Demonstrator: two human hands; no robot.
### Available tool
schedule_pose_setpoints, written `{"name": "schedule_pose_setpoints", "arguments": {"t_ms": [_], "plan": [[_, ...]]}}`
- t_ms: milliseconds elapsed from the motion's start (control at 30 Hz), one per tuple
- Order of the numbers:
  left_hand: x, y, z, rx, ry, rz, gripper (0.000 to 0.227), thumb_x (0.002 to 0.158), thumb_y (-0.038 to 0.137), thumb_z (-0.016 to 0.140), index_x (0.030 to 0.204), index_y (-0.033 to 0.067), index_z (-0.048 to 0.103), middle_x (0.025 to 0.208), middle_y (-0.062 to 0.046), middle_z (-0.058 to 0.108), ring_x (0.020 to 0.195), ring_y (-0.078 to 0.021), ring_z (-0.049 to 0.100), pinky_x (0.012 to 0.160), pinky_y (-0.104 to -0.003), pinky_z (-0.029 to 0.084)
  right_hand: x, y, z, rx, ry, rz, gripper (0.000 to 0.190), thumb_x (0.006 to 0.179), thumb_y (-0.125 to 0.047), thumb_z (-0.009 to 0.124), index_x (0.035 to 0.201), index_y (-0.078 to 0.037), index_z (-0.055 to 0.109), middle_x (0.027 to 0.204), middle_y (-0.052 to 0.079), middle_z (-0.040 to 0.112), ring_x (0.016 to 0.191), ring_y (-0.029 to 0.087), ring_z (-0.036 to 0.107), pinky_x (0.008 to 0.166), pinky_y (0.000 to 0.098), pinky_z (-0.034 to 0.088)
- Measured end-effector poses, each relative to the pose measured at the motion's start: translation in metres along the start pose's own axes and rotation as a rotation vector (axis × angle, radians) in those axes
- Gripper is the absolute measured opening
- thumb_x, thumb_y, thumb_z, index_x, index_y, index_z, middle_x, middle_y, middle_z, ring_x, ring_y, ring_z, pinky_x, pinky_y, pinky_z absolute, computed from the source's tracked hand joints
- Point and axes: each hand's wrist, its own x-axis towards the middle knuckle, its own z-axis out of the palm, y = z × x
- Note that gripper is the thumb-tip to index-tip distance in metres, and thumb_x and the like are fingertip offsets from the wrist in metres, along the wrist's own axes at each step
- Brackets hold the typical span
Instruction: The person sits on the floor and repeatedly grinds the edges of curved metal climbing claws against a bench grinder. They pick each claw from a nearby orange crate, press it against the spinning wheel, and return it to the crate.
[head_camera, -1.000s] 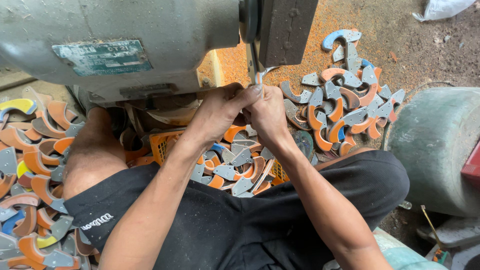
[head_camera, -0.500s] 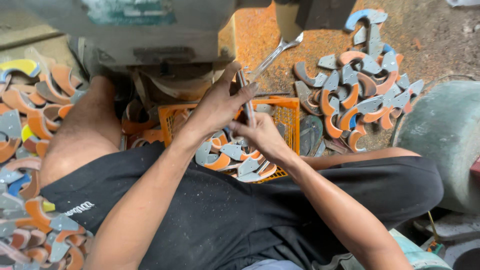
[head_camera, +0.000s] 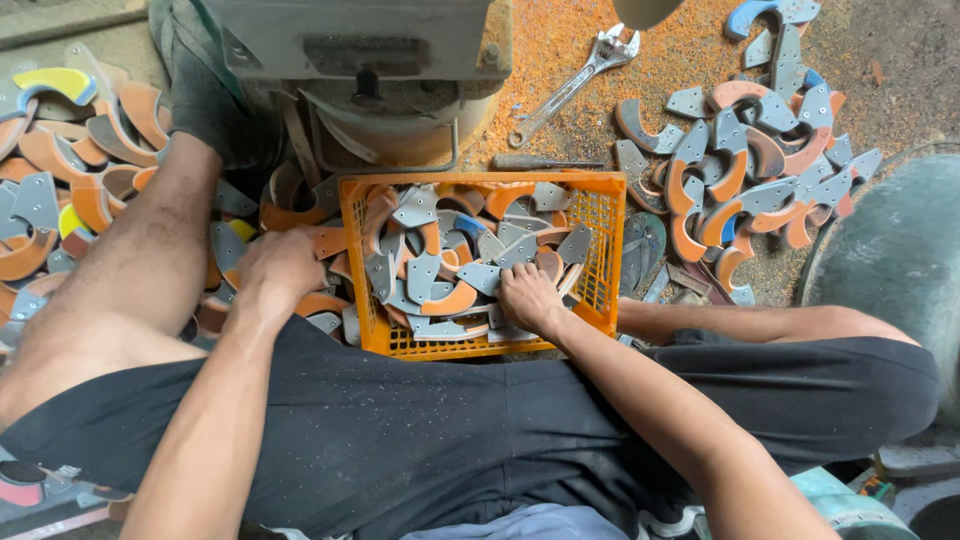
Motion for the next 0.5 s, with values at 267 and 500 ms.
{"name": "schedule_pose_setpoints", "arguments": {"t_ms": [267,500], "plan": [[0.001,0.002,-0.004,-0.029,0.199,-0.010,0.032,0.095,0.027,0.070,0.119,0.0051,0.075,0.114,-0.025,0.071,0.109,-0.0427,0.067,0.092,-0.053,0.054,0.011,-0.003,0.008,0.122,-0.046,0.159,0.072,0.083,-0.054,0.068,0.121,0.007,0.060,0.125,0.027,0.060,0.126,0.044,0.050,0.112,0.0569,0.028],[-0.028,0.068,-0.026,-0.324,0.165,0.167,0.046,0.108,0.034,0.056,0.146,0.0087,0.054,0.098,-0.027,0.076,0.090,-0.0401,0.077,0.076,-0.048,0.061,-0.011,-0.016,-0.076,0.747,-0.179,0.288,0.041,0.091,-0.044,0.067,0.101,-0.005,0.072,0.090,0.014,0.067,0.087,0.027,0.057,0.077,0.0475,0.040]]}}
